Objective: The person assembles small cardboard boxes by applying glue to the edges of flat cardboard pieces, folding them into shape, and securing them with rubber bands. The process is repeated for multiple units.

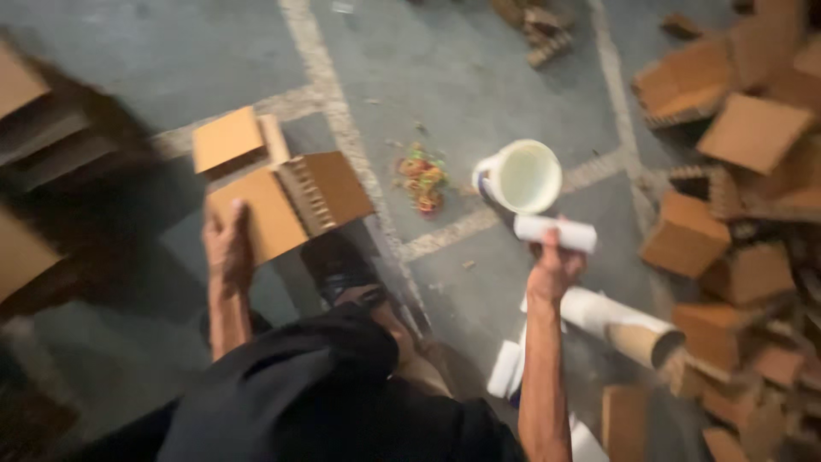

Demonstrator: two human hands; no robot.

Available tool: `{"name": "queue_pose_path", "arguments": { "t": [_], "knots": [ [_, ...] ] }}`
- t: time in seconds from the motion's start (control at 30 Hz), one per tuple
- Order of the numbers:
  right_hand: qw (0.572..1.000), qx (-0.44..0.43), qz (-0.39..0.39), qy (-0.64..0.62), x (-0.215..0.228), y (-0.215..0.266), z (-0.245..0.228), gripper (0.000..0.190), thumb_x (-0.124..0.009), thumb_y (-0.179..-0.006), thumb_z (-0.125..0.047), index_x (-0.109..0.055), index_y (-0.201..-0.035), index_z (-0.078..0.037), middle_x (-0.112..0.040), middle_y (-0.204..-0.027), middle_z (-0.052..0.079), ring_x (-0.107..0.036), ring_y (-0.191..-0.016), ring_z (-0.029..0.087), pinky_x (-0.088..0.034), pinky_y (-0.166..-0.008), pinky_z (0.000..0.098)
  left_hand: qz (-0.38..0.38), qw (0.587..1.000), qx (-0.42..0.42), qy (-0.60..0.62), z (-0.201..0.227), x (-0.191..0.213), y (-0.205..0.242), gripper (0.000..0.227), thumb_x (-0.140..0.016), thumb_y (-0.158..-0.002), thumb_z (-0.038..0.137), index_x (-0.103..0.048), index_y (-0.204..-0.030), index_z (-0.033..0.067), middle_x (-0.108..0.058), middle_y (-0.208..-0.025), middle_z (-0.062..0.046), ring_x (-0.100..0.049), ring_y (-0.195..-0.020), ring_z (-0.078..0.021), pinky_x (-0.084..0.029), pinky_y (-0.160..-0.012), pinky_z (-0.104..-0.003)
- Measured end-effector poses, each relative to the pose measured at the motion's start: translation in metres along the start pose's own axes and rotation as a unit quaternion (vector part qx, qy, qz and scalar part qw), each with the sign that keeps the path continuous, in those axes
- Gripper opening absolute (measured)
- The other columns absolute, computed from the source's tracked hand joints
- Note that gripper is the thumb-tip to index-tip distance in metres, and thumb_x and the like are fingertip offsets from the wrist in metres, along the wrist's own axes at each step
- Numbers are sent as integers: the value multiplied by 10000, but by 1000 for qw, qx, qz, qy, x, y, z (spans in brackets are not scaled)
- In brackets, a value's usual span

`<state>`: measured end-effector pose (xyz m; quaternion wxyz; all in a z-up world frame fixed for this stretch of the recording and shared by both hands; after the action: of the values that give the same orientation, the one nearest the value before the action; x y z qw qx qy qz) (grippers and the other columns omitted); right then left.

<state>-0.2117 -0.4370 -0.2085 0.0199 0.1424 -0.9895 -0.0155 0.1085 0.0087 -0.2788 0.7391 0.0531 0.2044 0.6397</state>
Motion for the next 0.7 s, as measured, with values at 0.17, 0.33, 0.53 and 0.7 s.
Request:
{"name": "queue_pose_path", "arguments": {
  "t": [0.17, 0.33, 0.53, 0.7],
  "knots": [
    [927, 212, -109, 290, -70, -30, -79, 286, -766, -914, -207, -706, -1068, 27, -712, -956, 109, -693, -827, 215, -564, -737, 324, 6, 997, 1, 72, -11, 13, 0, 629, -670, -1015, 118, -354, -1555, 60, -601, -1378, -102, -606, -1258, -208, -519, -1098, -329],
    [876, 223, -115, 412, -99, -60, -66, 288, -797, -808, -268, -725, -952, -29, -734, -819, 126, -719, -708, 281, -556, -675, 386, 21, 999, -9, -49, -20, 32, -1, 514, -682, -1053, 129, -435, -1494, 38, -600, -1361, -119, -590, -1233, -191, -506, -1054, -317],
    [855, 207, -144, 453, -92, -80, -31, 308, -813, -750, -277, -767, -935, -35, -764, -843, 137, -728, -739, 274, -562, -723, 389, 25, 995, -23, -89, -6, 21, 6, 634, -664, -1085, 162, -332, -1616, 68, -586, -1424, -116, -587, -1256, -195, -501, -1057, -334],
    [904, 150, -126, 380, -68, -90, -40, 319, -845, -779, -270, -770, -965, -22, -762, -853, 90, -716, -733, 189, -556, -675, 333, 5, 998, -35, -53, 13, 3, 9, 648, -638, -1100, 124, -314, -1659, 67, -590, -1474, -133, -604, -1304, -217, -518, -1104, -353]
  ]
}}
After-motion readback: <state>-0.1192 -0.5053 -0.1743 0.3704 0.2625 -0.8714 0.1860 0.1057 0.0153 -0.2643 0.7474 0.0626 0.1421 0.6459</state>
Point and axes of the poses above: each hand's wrist, its own y-axis away from the middle knuckle, its own x-axis out of the back of the hand, z = x × y, the point moved 5 cm from there along -y, towards the middle knuckle
